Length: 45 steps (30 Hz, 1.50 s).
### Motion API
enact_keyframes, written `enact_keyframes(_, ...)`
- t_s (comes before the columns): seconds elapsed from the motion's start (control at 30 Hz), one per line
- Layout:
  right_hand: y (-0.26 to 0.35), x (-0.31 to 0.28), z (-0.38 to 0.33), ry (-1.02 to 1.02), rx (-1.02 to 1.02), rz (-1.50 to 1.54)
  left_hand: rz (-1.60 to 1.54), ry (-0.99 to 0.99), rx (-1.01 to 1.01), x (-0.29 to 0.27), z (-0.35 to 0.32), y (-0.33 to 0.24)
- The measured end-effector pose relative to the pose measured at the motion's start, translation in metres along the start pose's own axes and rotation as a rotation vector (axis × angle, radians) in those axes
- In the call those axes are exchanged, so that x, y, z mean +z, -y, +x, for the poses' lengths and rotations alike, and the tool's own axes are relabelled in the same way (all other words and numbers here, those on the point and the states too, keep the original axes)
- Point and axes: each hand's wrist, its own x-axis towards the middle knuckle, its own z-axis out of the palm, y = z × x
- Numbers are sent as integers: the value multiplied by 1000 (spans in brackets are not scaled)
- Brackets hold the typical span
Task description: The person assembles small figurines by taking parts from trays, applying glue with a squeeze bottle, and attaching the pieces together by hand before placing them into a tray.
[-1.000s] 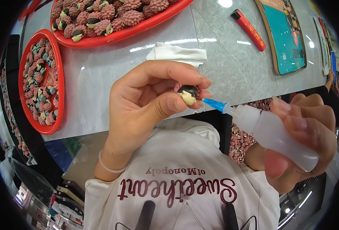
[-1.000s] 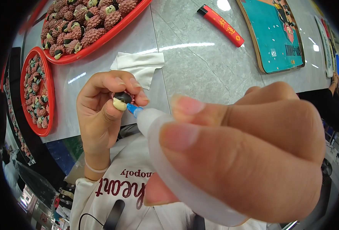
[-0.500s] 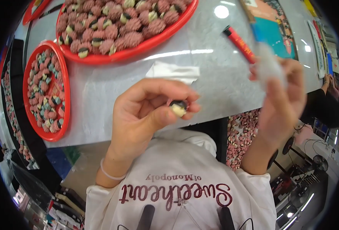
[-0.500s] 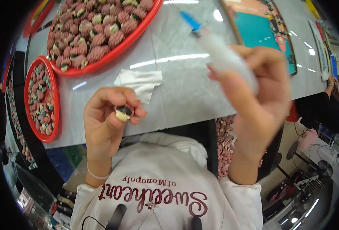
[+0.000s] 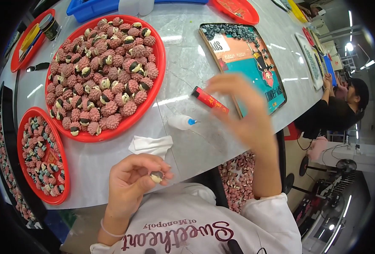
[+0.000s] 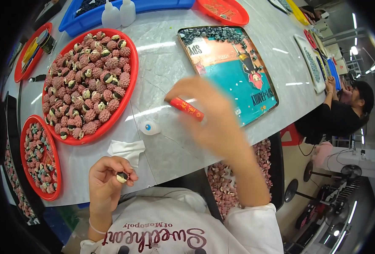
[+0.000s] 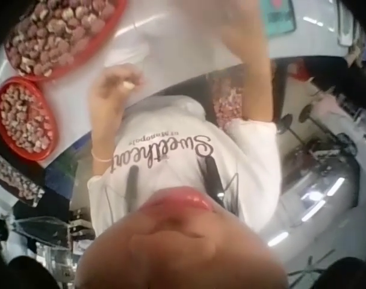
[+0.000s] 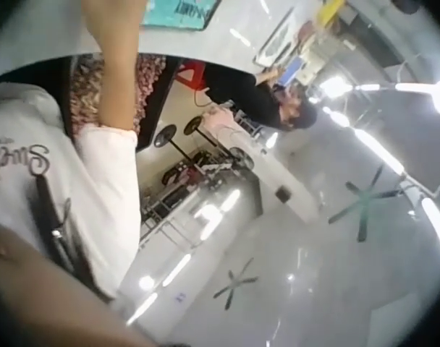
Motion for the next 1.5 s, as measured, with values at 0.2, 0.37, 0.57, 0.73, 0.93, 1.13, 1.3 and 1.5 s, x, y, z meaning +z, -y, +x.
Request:
enact_keyframes(0.2,-127,-49,69,-326,287,-24,-98,157,-18,-4,2,3)
enact_keyframes(0.37,-156,-43,79,-192,301,-271,-123,159,-21,-7,0,6)
enact_keyframes(0.57,-63,-42,23,-203,400,718,-120,157,-16,-10,-1,7)
enact_keyframes(0.73,-14,-30,-30,-75,427,1158,-85,154,2,-9,0,5)
enact_keyframes(0.93,-5,-10,-55,54,381,1379,-42,138,66,-1,-1,6)
enact_keyframes(1.13,30,7,-61,42,533,1508,-103,191,76,5,-5,12)
enact_keyframes(1.3,57,25,-66,-65,219,983,-188,230,90,12,-6,15)
enact_keyframes(1.5,59,25,-69,-49,-60,600,65,51,65,23,-8,12)
